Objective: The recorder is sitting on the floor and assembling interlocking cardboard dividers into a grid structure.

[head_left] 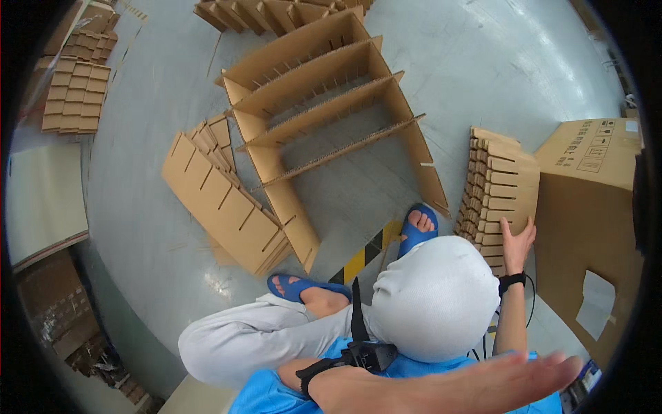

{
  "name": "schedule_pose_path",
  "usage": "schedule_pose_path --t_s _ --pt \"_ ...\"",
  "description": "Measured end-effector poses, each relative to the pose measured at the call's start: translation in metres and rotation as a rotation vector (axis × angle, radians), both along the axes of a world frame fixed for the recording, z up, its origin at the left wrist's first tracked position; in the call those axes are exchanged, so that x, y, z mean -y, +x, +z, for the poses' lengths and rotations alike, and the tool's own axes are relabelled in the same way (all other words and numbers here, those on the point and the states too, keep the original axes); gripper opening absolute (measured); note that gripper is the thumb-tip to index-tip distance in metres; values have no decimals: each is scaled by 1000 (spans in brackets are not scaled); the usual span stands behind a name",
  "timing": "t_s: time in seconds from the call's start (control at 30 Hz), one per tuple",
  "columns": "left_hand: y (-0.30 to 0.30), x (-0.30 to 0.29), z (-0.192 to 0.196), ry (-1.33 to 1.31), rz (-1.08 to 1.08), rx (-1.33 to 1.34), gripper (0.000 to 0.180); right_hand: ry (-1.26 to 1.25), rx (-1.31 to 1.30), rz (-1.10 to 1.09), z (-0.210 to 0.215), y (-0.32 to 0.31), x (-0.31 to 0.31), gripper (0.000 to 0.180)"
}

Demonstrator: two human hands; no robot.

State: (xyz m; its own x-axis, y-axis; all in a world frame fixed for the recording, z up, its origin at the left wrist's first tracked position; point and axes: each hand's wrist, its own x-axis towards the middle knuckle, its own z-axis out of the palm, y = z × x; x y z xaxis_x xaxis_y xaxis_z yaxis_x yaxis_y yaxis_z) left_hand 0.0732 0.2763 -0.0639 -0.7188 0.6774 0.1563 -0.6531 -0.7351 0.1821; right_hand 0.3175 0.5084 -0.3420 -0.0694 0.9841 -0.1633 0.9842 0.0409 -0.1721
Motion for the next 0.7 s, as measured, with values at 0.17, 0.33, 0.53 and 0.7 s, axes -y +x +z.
schedule_pose_path --t_s 0.17,0.33,0.53,0.7 --pt "26 -3 -17 777 -242 543 75 -75 3 -92 6 6 -5 98" --pt "27 -6 -16 416 38 -133 72 -67 21 -89 7 1 -3 96" --pt "1 -8 -27 248 272 -401 63 -38 -43 -52 6 15 -17 94" --pt "-27 41 -23 119 -399 -401 63 -48 -27 -61 -4 20 -20 94"
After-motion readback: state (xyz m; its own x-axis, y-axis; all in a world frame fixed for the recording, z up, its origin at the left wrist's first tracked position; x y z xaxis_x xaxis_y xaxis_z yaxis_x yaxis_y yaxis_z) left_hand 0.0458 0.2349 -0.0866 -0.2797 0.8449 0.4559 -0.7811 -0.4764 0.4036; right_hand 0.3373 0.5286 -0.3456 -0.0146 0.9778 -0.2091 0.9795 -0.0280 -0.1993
